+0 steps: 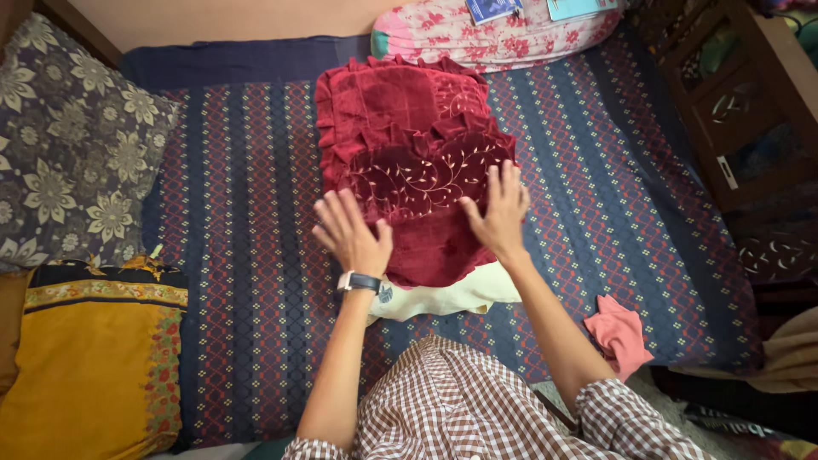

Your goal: The person arranges several red velvet cushions on a bed, stacking them and smoothing them with their hands. They then use a pink cloth to wipe the surface of the stacked cushions.

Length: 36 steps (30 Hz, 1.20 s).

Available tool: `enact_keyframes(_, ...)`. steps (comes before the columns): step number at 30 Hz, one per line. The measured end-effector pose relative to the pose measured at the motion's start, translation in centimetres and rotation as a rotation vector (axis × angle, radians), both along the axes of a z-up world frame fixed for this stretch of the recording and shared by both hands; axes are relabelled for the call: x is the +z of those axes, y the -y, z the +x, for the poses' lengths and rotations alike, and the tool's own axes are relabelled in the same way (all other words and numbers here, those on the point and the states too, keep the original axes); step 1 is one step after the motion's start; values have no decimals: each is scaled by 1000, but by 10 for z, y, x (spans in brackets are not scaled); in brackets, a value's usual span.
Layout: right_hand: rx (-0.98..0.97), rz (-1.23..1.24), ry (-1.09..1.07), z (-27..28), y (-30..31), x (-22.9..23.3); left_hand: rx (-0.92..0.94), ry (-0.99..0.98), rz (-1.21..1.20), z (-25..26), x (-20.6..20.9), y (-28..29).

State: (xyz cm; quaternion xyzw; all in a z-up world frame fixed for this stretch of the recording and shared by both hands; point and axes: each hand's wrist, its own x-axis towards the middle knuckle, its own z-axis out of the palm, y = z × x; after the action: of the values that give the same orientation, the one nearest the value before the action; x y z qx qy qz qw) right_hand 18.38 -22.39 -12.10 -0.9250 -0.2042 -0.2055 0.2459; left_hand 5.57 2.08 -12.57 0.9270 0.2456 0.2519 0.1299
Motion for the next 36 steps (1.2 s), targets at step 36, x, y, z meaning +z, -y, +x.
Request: enact_keyframes(36,93,-99,75,-3,-62,-28,-374,22,194,62,-23,30)
